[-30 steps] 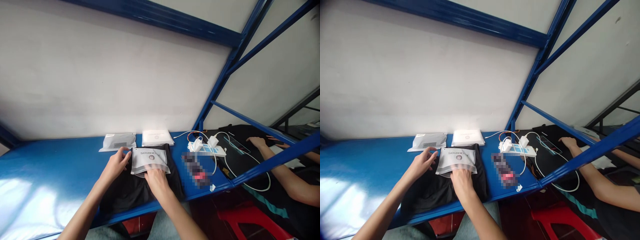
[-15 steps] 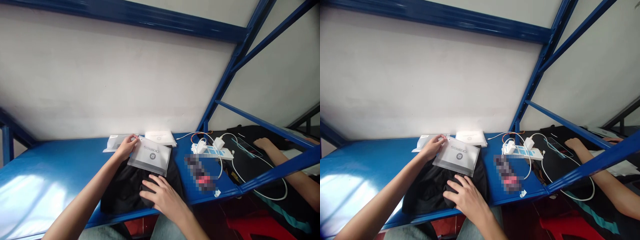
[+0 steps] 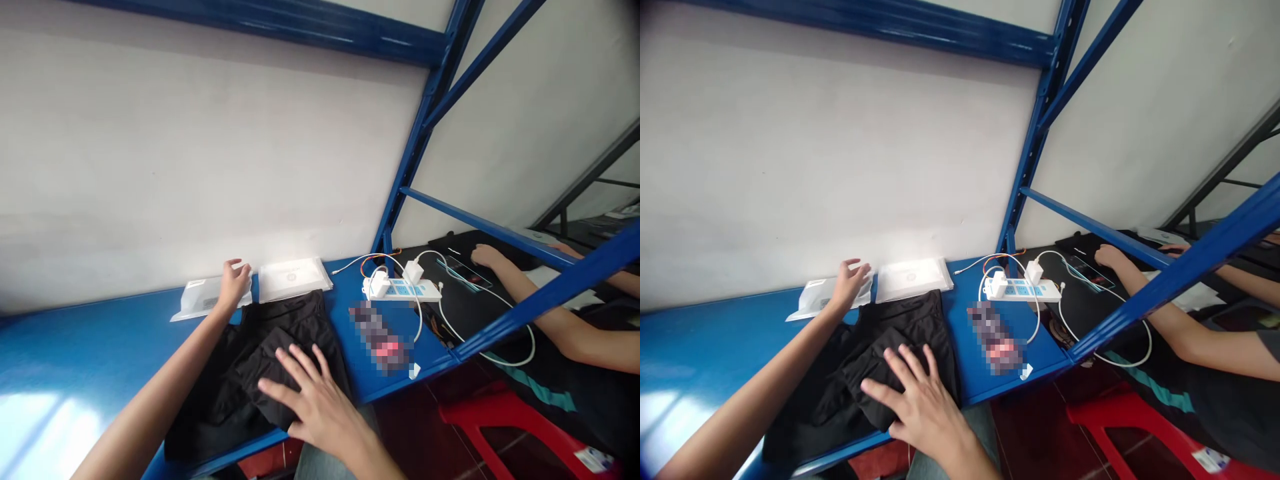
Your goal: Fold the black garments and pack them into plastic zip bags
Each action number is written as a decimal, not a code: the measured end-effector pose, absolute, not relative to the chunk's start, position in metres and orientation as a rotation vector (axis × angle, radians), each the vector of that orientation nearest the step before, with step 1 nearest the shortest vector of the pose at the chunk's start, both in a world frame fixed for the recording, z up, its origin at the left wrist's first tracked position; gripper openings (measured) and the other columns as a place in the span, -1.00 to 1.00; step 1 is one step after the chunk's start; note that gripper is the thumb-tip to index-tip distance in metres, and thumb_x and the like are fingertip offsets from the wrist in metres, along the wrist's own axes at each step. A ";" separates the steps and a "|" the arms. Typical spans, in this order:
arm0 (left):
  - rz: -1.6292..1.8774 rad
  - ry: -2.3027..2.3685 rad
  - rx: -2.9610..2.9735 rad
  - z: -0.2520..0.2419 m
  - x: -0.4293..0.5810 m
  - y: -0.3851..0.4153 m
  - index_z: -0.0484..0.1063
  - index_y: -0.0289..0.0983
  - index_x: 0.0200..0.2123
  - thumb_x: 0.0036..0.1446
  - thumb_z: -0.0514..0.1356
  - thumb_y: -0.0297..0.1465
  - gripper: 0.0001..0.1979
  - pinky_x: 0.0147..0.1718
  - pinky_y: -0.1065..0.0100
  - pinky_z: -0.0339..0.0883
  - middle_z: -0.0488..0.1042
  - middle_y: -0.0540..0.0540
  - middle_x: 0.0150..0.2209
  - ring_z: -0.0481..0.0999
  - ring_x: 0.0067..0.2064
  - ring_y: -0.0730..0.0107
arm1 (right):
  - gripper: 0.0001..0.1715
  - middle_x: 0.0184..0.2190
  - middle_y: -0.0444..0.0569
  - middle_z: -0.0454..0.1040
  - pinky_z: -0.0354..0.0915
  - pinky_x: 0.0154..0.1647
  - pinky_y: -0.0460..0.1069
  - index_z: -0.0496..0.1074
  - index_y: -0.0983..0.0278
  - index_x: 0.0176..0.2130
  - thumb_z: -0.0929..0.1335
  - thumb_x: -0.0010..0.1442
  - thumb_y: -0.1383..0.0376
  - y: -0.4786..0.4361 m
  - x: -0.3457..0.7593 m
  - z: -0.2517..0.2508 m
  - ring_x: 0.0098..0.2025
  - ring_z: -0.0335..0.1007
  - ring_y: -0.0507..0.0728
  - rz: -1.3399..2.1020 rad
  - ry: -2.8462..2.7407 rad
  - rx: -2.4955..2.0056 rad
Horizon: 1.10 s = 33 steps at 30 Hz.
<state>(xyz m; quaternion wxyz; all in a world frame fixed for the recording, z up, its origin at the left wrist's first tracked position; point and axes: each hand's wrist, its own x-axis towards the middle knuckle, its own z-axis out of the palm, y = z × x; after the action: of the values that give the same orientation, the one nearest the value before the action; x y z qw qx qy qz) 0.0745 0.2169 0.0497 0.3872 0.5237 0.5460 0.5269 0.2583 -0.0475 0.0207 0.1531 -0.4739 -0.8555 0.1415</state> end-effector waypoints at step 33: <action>0.463 1.392 2.477 0.023 0.127 -0.035 -0.01 -0.25 0.49 0.22 0.17 -0.36 -0.19 0.40 -0.32 -0.14 0.04 -0.27 0.48 -0.01 0.50 -0.14 | -0.13 0.49 -0.07 0.07 0.09 0.48 0.27 -0.11 -0.03 0.49 0.28 0.36 0.33 -0.079 0.329 0.003 0.49 0.01 0.20 0.647 -1.992 -1.505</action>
<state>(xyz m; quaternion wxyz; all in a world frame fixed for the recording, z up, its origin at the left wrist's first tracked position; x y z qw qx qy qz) 0.1269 -0.0348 0.0225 0.1312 0.8529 0.4795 0.1594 0.3294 -0.0790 0.0026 0.2777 -0.5605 -0.7420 0.2411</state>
